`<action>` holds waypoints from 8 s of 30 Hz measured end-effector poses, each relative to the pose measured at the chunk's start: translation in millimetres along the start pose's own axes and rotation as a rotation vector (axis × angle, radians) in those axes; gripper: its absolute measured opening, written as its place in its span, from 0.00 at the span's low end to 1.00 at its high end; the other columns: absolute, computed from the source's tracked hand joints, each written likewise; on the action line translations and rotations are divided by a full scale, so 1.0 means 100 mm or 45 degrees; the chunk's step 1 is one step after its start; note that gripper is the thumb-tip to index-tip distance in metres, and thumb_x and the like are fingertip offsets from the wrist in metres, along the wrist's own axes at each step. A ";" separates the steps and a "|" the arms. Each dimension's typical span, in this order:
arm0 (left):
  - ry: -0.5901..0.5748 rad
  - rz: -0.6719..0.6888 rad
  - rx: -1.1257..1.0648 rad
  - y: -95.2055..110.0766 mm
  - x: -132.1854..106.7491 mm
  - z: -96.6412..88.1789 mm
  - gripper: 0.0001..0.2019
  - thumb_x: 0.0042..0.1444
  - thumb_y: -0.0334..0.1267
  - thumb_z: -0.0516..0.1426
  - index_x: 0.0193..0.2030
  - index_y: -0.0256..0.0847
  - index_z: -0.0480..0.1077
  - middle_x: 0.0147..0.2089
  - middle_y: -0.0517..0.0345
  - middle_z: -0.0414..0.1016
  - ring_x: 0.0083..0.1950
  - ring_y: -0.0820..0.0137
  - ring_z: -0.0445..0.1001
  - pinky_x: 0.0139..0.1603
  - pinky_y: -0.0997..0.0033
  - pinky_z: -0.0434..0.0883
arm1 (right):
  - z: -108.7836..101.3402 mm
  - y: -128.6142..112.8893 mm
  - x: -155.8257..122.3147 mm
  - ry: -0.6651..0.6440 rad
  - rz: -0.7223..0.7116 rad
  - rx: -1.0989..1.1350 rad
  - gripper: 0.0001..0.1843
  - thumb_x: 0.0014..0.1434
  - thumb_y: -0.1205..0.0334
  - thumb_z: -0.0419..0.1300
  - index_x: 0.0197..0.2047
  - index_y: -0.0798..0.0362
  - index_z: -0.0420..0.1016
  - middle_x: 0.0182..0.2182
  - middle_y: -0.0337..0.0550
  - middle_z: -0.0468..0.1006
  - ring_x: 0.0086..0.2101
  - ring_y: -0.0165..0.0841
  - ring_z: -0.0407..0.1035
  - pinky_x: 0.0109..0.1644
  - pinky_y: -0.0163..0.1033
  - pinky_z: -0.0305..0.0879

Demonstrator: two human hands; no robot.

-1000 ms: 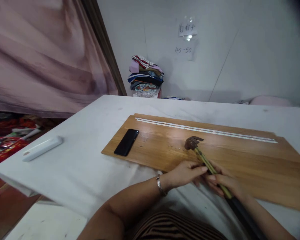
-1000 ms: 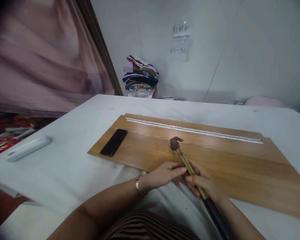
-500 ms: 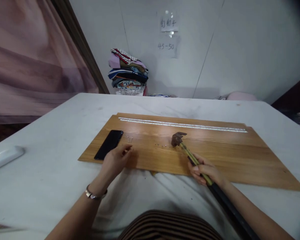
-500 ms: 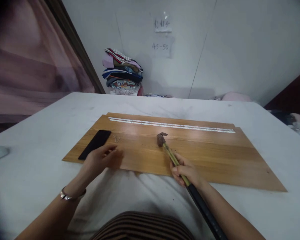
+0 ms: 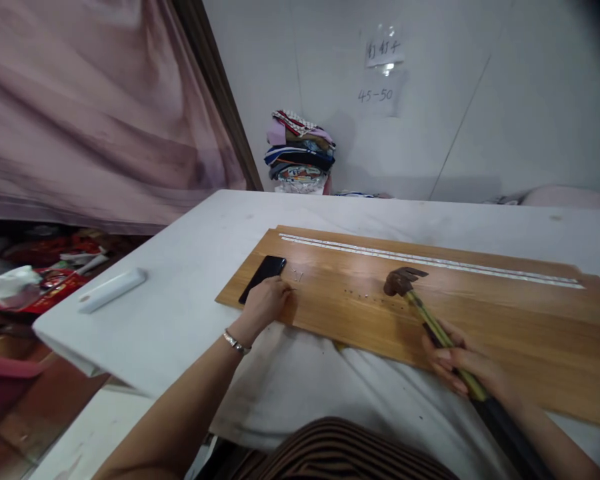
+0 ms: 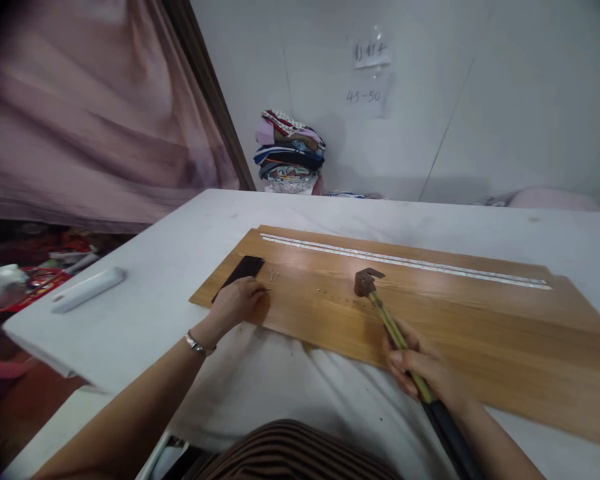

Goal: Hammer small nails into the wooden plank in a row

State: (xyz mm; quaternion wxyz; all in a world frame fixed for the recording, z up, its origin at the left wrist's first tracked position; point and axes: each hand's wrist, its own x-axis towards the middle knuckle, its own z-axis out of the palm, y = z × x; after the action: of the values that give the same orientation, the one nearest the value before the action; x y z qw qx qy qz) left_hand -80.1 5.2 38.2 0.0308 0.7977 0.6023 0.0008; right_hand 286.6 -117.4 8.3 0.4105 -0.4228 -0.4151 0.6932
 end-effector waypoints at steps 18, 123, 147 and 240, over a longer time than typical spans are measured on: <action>-0.268 0.295 0.083 0.00 0.24 -0.18 0.13 0.57 0.32 0.49 0.31 0.36 0.76 0.31 0.47 0.78 0.33 0.66 0.74 0.38 0.70 0.67 | 0.10 -0.02 0.04 -0.039 -0.011 0.133 0.12 0.50 0.59 0.62 0.37 0.52 0.67 0.16 0.27 0.61 0.10 0.18 0.49 0.11 0.24 0.47; 0.121 0.347 -0.392 0.81 -0.13 0.45 0.14 0.65 0.44 0.46 0.35 0.41 0.67 0.37 0.57 0.73 0.37 0.71 0.71 0.36 0.72 0.64 | 0.14 -0.09 0.11 -0.056 -0.054 0.253 0.11 0.48 0.62 0.63 0.34 0.52 0.65 0.17 0.27 0.64 0.09 0.19 0.50 0.10 0.25 0.51; 0.177 0.370 -0.429 0.80 -0.11 0.49 0.13 0.65 0.44 0.47 0.35 0.42 0.68 0.36 0.58 0.72 0.37 0.71 0.72 0.36 0.72 0.63 | 0.14 -0.04 0.13 -0.106 -0.038 0.254 0.15 0.49 0.63 0.62 0.41 0.52 0.66 0.18 0.27 0.64 0.10 0.19 0.50 0.10 0.24 0.50; 0.219 0.402 -0.449 0.78 -0.11 0.48 0.12 0.64 0.42 0.48 0.32 0.41 0.66 0.34 0.58 0.72 0.34 0.72 0.70 0.34 0.72 0.63 | 0.17 -0.07 0.12 -0.101 -0.031 0.245 0.11 0.48 0.63 0.62 0.35 0.53 0.64 0.17 0.27 0.64 0.10 0.18 0.48 0.10 0.24 0.51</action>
State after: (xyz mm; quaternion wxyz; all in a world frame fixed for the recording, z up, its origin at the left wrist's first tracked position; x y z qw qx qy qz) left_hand -6.0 -29.4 -5.8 0.1174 0.8612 0.4612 0.1785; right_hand 268.5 -107.5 17.1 0.4408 -0.3487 -0.3675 0.7410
